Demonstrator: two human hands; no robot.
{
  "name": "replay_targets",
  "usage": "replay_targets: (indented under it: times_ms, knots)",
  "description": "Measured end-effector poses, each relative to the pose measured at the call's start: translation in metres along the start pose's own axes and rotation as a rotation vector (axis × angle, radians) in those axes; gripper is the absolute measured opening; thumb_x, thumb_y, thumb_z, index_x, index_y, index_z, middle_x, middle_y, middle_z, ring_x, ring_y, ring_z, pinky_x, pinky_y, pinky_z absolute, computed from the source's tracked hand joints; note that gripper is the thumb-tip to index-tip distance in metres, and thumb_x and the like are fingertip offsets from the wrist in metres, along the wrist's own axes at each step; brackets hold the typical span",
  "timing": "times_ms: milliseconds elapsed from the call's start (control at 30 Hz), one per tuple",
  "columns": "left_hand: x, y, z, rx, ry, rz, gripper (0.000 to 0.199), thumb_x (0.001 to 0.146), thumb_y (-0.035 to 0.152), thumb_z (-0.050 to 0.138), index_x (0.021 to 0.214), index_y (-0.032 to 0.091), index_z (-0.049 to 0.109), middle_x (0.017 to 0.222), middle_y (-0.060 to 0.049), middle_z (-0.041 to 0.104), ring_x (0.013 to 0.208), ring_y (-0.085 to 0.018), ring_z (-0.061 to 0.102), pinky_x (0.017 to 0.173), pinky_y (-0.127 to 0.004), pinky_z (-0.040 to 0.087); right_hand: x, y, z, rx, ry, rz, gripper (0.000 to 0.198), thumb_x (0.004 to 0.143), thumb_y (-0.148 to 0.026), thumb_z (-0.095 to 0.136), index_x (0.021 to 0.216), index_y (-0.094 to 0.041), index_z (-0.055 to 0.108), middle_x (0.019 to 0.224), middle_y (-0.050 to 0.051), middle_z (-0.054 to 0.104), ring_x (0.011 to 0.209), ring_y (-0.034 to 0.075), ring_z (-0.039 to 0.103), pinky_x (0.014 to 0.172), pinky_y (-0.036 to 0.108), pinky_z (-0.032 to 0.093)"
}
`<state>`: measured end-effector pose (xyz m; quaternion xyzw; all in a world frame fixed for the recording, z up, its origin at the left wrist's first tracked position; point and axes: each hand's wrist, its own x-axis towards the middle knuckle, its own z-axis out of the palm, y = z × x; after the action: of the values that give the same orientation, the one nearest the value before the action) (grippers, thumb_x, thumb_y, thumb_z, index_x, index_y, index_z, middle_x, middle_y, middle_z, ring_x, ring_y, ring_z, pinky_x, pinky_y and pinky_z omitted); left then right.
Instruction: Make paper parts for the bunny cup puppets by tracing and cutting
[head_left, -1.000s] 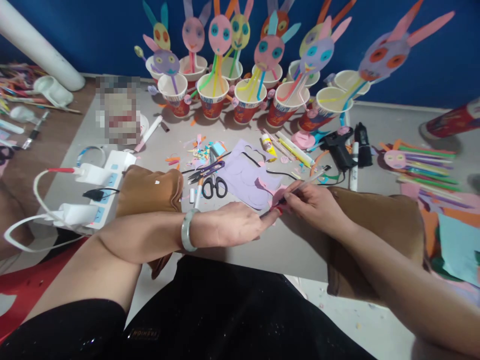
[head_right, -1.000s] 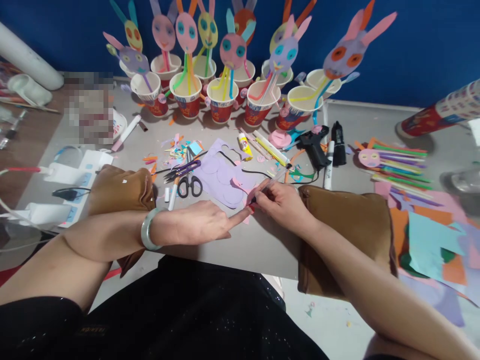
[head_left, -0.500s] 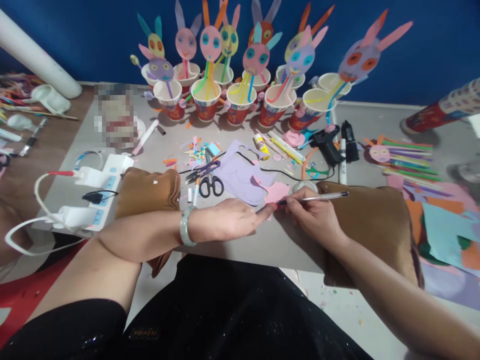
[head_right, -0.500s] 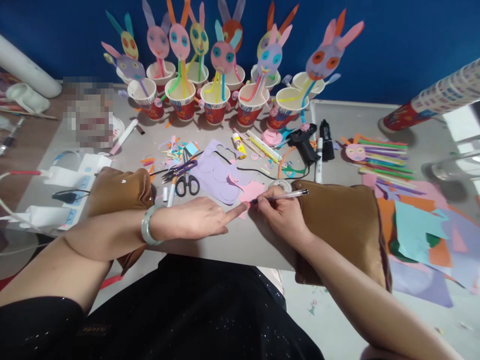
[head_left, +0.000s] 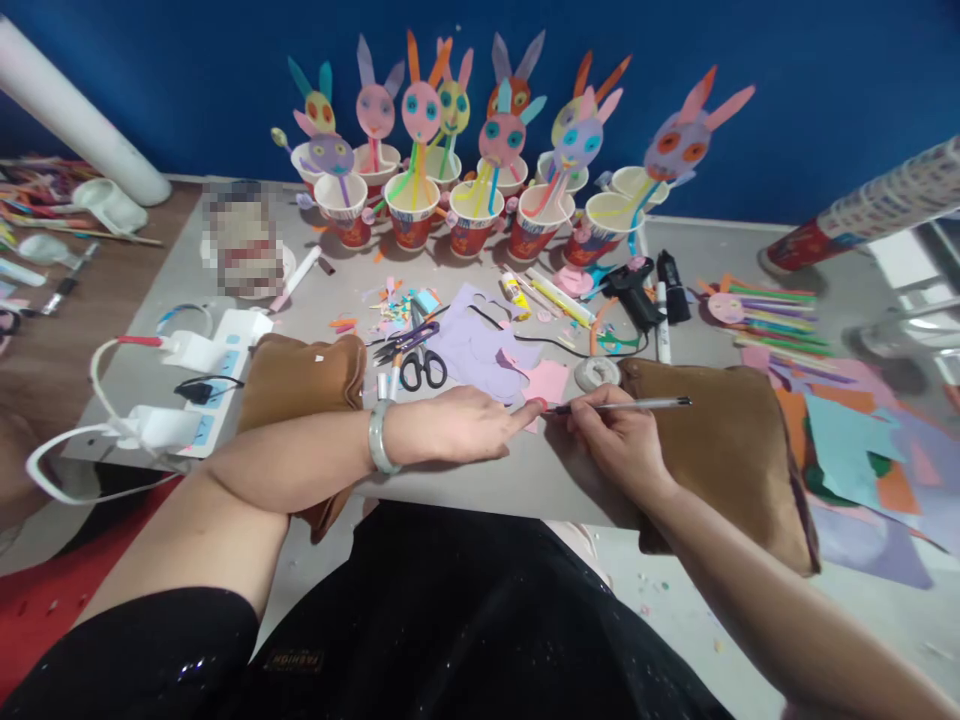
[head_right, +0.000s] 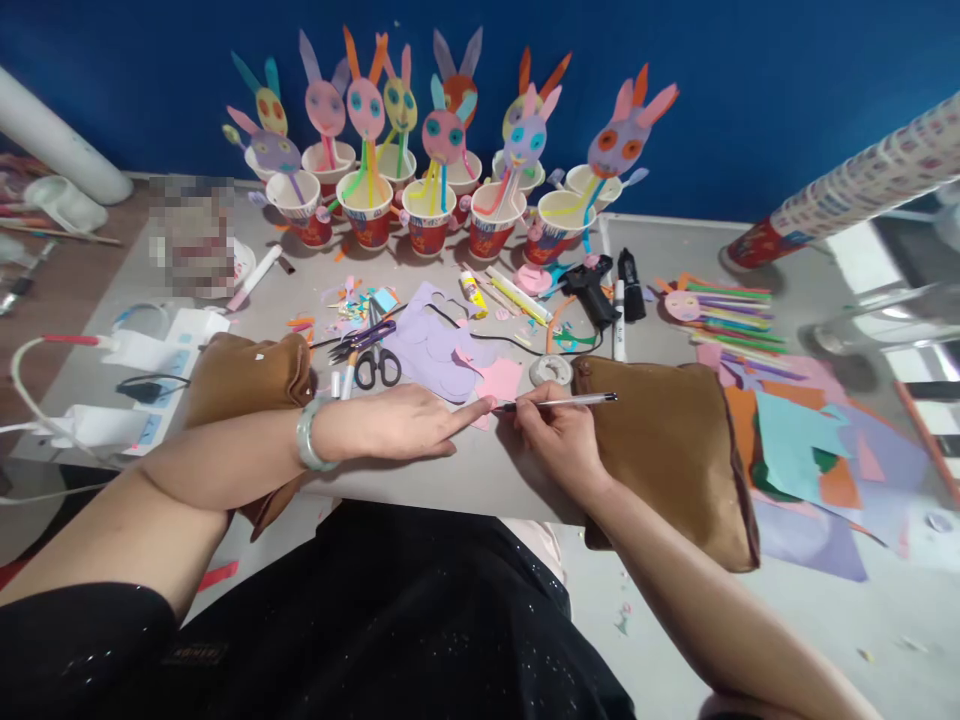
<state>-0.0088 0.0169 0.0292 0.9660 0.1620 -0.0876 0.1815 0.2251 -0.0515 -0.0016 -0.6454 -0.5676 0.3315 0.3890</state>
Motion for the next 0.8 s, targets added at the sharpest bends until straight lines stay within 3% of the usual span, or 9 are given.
replay_targets:
  times_ms: [100, 200, 300, 433, 600, 800]
  knots:
    - [-0.001, -0.002, -0.008, -0.017, -0.03, 0.007, 0.07, 0.101, 0.033, 0.053, 0.159, 0.008, 0.023, 0.107, -0.015, 0.075, 0.092, -0.026, 0.071, 0.066, -0.031, 0.045, -0.005, 0.001, 0.001, 0.101, 0.158, 0.002, 0.027, 0.091, -0.039, 0.066, 0.071, -0.024, 0.056, 0.049, -0.005, 0.055, 0.04, 0.013, 0.051, 0.039, 0.026, 0.038]
    - [0.0, -0.004, -0.017, -0.041, -0.049, 0.021, 0.066, 0.101, 0.033, 0.054, 0.158, 0.012, 0.028, 0.115, -0.015, 0.073, 0.097, -0.025, 0.07, 0.07, -0.031, 0.045, -0.011, -0.004, 0.0, 0.163, 0.224, -0.105, 0.023, 0.097, -0.047, 0.059, 0.094, -0.024, 0.063, 0.061, -0.003, 0.064, 0.043, 0.013, 0.054, 0.042, 0.027, 0.044]
    - [0.001, -0.008, -0.021, -0.075, -0.059, 0.016, 0.058, 0.101, 0.032, 0.055, 0.152, 0.015, 0.036, 0.116, -0.014, 0.073, 0.098, -0.024, 0.069, 0.073, -0.03, 0.045, -0.015, -0.011, -0.004, -0.012, 0.149, -0.216, 0.027, 0.101, -0.045, 0.053, 0.114, -0.024, 0.066, 0.081, 0.002, 0.074, 0.057, 0.015, 0.065, 0.061, 0.032, 0.057]
    - [0.004, -0.015, -0.019, -0.084, 0.004, 0.021, 0.044, 0.102, 0.036, 0.052, 0.141, 0.015, 0.046, 0.117, -0.013, 0.073, 0.097, -0.024, 0.069, 0.075, -0.03, 0.046, -0.011, -0.014, -0.007, -0.384, 0.0, -0.373, 0.025, 0.096, -0.04, 0.062, 0.112, -0.023, 0.069, 0.102, 0.008, 0.076, 0.09, 0.023, 0.072, 0.084, 0.039, 0.059]
    - [0.008, -0.021, -0.017, -0.057, 0.122, 0.011, 0.04, 0.101, 0.034, 0.055, 0.136, 0.015, 0.053, 0.111, -0.012, 0.074, 0.092, -0.023, 0.07, 0.073, -0.028, 0.046, 0.006, -0.014, -0.003, -0.567, -0.113, -0.504, 0.032, 0.093, -0.036, 0.063, 0.121, -0.021, 0.066, 0.112, 0.013, 0.073, 0.101, 0.028, 0.069, 0.089, 0.042, 0.057]
    - [0.013, -0.021, -0.017, -0.039, 0.099, 0.1, 0.023, 0.099, 0.031, 0.057, 0.112, 0.023, 0.074, 0.094, -0.005, 0.077, 0.079, -0.018, 0.069, 0.067, -0.026, 0.042, 0.012, -0.012, 0.007, -0.633, -0.201, -0.53, 0.029, 0.093, -0.028, 0.062, 0.12, -0.02, 0.067, 0.112, 0.014, 0.074, 0.103, 0.029, 0.069, 0.089, 0.041, 0.055]
